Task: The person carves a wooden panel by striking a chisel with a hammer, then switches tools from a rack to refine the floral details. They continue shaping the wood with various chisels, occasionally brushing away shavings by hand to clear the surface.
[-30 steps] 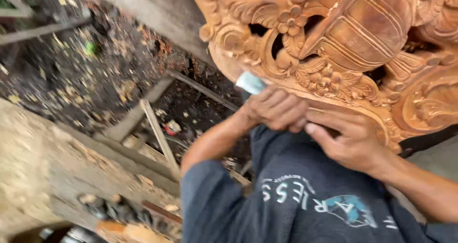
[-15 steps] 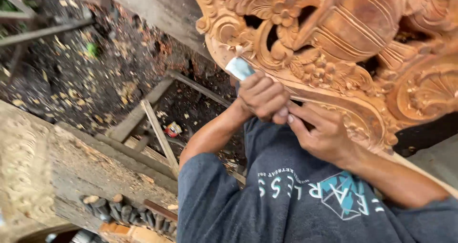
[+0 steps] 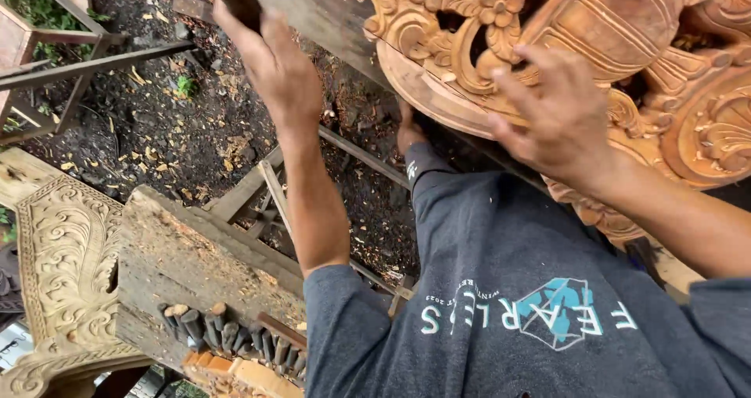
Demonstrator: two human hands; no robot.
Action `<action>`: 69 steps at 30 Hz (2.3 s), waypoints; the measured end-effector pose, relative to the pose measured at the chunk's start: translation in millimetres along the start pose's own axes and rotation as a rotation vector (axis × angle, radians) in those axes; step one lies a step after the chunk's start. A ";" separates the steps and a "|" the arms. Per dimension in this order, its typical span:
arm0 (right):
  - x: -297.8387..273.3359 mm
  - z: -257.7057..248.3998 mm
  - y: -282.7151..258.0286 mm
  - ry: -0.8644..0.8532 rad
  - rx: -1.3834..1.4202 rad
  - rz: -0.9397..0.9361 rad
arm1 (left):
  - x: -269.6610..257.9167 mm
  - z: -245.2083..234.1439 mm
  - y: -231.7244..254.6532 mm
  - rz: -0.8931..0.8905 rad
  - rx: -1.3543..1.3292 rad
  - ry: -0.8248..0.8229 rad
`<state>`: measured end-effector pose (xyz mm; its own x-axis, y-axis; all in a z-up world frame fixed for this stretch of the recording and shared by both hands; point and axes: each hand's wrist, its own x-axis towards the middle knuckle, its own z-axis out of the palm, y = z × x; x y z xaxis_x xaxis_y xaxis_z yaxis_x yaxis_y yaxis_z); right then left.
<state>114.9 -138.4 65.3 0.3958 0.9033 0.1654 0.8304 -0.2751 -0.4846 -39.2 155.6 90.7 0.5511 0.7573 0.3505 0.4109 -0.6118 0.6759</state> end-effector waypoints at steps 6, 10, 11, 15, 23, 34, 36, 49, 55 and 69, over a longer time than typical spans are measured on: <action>30.5 19.7 -2.9 0.041 -0.089 -0.251 | -55.8 18.4 33.2 -0.201 -0.732 -0.017; 22.8 28.9 16.4 -0.055 0.008 -0.252 | -78.3 31.2 24.6 -0.156 -0.770 0.037; 22.9 30.7 16.4 -0.073 0.014 -0.253 | -80.0 27.0 19.2 -0.175 -0.767 0.041; 28.5 28.9 15.3 -0.057 -0.004 -0.235 | -84.1 13.3 10.1 -0.228 -0.597 -0.082; 102.6 -2.6 -2.0 -0.200 0.040 -0.217 | -119.9 41.6 -2.4 -0.391 -0.579 -0.027; 249.5 -44.1 -207.1 -0.628 0.211 -0.736 | -119.1 50.9 8.4 -0.298 -0.477 -0.009; 259.0 -30.8 -229.3 -0.502 0.310 -0.767 | -120.2 49.3 3.4 -0.294 -0.485 -0.002; 276.9 -13.1 -255.2 -1.122 -0.200 -0.648 | -216.6 61.2 -79.4 -0.339 -0.541 0.058; 285.6 -44.4 -262.2 -0.936 0.322 -0.739 | -255.8 63.3 -90.5 -0.361 -0.572 0.070; 288.9 -48.2 -246.2 -0.971 0.209 -0.723 | -191.1 51.7 -63.7 -0.333 -0.620 0.121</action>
<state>43.6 174.4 273.8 -0.6604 0.7204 -0.2119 0.6231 0.3683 -0.6900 -133.1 38.0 -52.9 0.3687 0.9234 0.1064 0.0353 -0.1283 0.9911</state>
